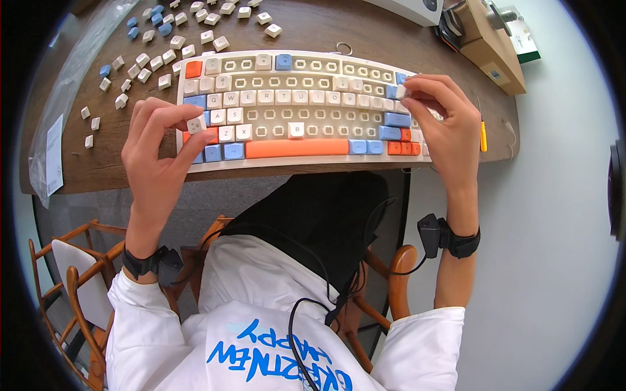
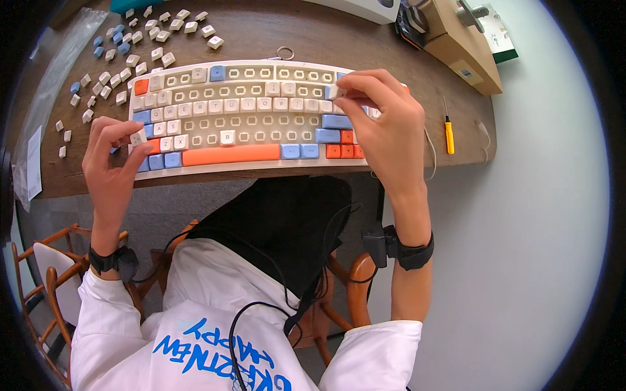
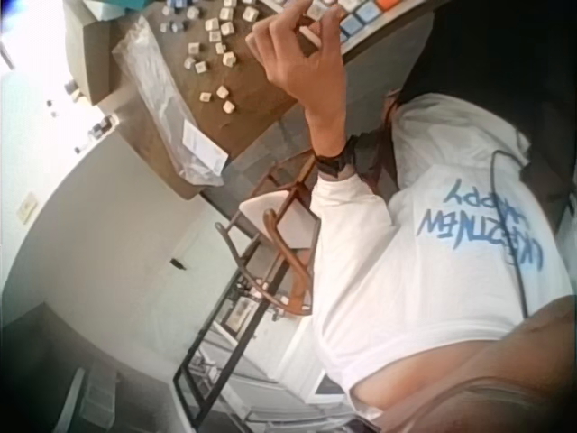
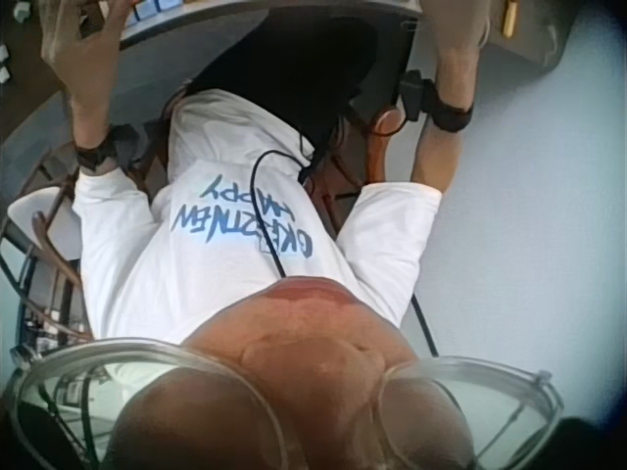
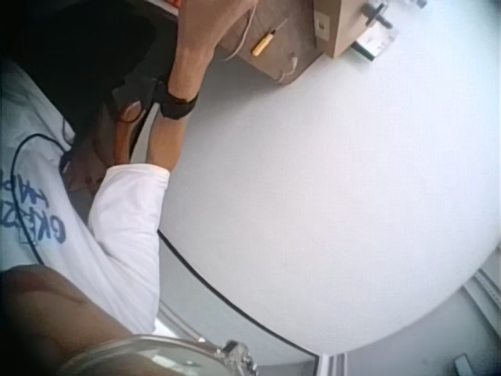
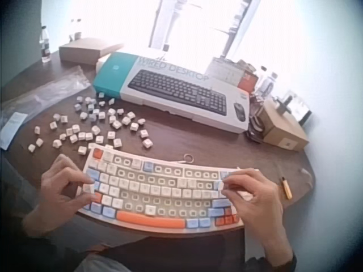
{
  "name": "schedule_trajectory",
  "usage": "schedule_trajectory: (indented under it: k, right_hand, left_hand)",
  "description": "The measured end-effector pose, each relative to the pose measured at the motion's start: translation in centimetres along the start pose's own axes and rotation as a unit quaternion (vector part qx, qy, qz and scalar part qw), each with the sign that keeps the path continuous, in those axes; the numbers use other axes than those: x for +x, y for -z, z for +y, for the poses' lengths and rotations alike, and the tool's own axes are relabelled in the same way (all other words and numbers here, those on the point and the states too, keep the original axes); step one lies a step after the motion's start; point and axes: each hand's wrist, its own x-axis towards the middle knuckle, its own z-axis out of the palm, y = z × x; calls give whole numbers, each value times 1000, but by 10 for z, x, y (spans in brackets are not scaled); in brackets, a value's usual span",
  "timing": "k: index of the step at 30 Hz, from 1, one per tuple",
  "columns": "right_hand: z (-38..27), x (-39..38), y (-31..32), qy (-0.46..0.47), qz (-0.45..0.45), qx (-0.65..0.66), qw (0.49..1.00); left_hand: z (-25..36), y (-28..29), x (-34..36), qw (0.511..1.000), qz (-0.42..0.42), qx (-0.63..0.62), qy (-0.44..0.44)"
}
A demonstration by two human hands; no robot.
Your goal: The person attaches various keycaps to a keyboard frame by pressing them into place one at a time, occasionally using a small yellow tool to assist in positioning or securing the keys.
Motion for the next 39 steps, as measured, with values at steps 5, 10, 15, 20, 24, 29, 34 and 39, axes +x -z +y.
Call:
schedule_trajectory:
  k: [5,10,15,20,24,29,34,39]
  right_hand:
    - [1,13,-11,53,-98,-103,988]
    - [-1,19,-8,60,-137,-102,983]
    - [-6,19,-6,23,-113,-125,986]
    - [-5,21,-9,36,-124,-113,985]
    - [2,21,-13,63,-122,-105,985]
    - [1,20,-12,63,-106,-115,986]
    - [-1,20,-11,66,-110,-128,983]
    - [1,20,-13,73,-113,-125,983]
  left_hand:
    - [-6,-1,-3,997,36,6,-62]
    - [-7,-5,-2,998,48,-18,-43]
    - [-15,-6,-3,997,20,-31,-68]
    - [-13,-5,-3,996,40,-21,-74]
    - [-12,-3,-5,997,40,-10,-63]
    - [-14,-3,-4,997,27,-18,-68]
    - [-11,-4,-3,997,27,-12,-76]
    - [-12,-5,-4,996,22,-5,-88]
